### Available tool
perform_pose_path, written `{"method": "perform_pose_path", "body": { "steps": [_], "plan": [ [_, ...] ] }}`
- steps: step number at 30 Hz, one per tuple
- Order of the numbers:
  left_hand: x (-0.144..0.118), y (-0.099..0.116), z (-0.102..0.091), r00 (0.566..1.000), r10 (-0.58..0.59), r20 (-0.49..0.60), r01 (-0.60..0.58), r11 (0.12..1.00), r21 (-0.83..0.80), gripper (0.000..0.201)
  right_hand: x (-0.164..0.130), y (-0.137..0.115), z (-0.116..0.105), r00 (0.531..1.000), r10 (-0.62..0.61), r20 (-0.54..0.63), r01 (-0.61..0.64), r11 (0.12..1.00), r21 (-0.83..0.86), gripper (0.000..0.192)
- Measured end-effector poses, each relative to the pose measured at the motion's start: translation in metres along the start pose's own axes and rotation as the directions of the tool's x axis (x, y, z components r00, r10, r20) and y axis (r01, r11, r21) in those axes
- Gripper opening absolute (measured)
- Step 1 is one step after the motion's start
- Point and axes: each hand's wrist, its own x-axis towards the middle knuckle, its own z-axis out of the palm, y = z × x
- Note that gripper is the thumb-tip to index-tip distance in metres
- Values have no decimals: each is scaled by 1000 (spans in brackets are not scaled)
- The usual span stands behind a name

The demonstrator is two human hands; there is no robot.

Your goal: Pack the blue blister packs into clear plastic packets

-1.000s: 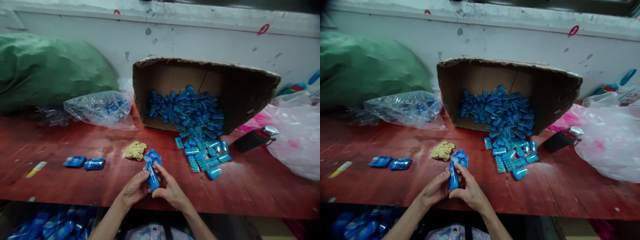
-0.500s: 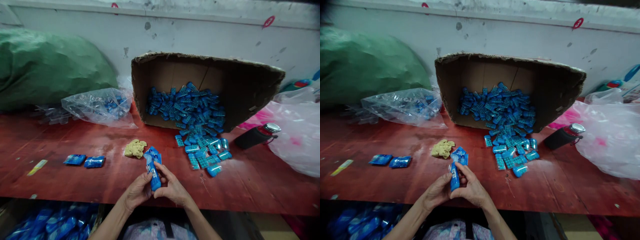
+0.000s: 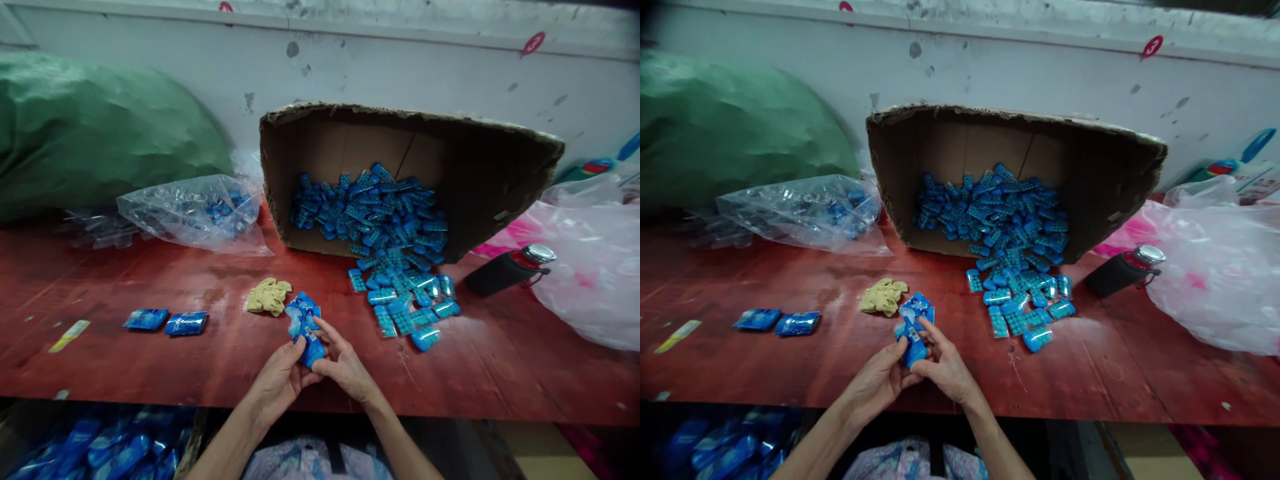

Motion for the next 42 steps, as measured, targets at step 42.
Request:
{"method": "perform_pose_path", "body": {
  "steps": [42],
  "plan": [
    [-5,-13,-1,997,71,-25,-72,997,-24,27,-2,1,7,998,55,-22,-53,995,88,68]
  ]
}}
